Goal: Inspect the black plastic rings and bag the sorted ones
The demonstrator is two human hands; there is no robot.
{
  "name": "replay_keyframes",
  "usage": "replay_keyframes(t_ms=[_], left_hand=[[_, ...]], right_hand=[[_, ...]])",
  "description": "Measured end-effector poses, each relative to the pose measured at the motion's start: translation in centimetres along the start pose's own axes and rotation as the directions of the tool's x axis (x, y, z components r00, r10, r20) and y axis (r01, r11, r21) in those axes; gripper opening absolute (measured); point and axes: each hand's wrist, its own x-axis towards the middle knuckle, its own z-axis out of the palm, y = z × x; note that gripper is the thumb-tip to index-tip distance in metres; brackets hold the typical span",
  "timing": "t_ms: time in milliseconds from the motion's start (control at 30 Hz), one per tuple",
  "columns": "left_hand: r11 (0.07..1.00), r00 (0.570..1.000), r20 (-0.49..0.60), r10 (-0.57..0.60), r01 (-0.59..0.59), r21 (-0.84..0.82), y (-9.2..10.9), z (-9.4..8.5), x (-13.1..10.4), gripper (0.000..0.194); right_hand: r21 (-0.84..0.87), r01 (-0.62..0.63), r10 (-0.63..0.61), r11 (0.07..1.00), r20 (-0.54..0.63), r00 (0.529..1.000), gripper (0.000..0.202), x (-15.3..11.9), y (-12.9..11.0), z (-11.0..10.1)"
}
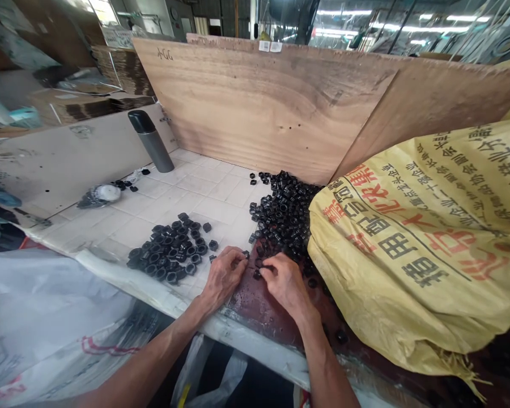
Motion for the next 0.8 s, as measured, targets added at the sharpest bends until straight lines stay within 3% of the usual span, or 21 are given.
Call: replay_keyframes(t_ms=[100, 233, 300, 467, 667, 800], left_hand=[[1.0, 1.0, -0.016, -0.014, 0.014, -0.007, 0.6, -0.5, -0.5, 0.013], [0.994, 0.999, 0.021, -0.028, 0.03, -0.105, 1.2, -1.1, -1.6, 0.013], [0.985, 0.998, 0.044, -0.049, 0.056, -0.162, 1.2, -1.3, -2.1, 0.017], [0.983, 0.994, 0.104, -0.018, 0.037, -0.182, 1.4, -1.6, -2.4, 0.021], [0.956, 0.993, 0.106, -0.057, 0.085, -0.282, 1.7, -1.9, -2.1, 0.024], [0.906, 0.993, 0.114, -0.037, 0.082, -0.415, 1.7, -2.0, -2.2, 0.021]], right_hand=[[0.064, -0.041, 0.046, 0.997, -0.082, 0.996, 0.017, 0.3, 1.2, -0.1], [0.27, -0.156, 0.175, 0.95, -0.049, 0.983, 0.03, 0.1, 1.3, 0.2], [0.349, -0.209, 0.224, 0.913, -0.001, 0.975, 0.028, 0.0, 0.9, 0.4], [0.361, -0.119, 0.086, 0.925, 0.106, 0.991, 0.018, -0.2, -0.3, 0.5], [0.356, -0.124, 0.095, 0.926, 0.098, 0.991, 0.015, -0.2, -0.3, 0.8], [0.334, -0.031, 0.002, 0.942, 0.088, 0.996, 0.016, 0.0, -0.5, 0.6]])
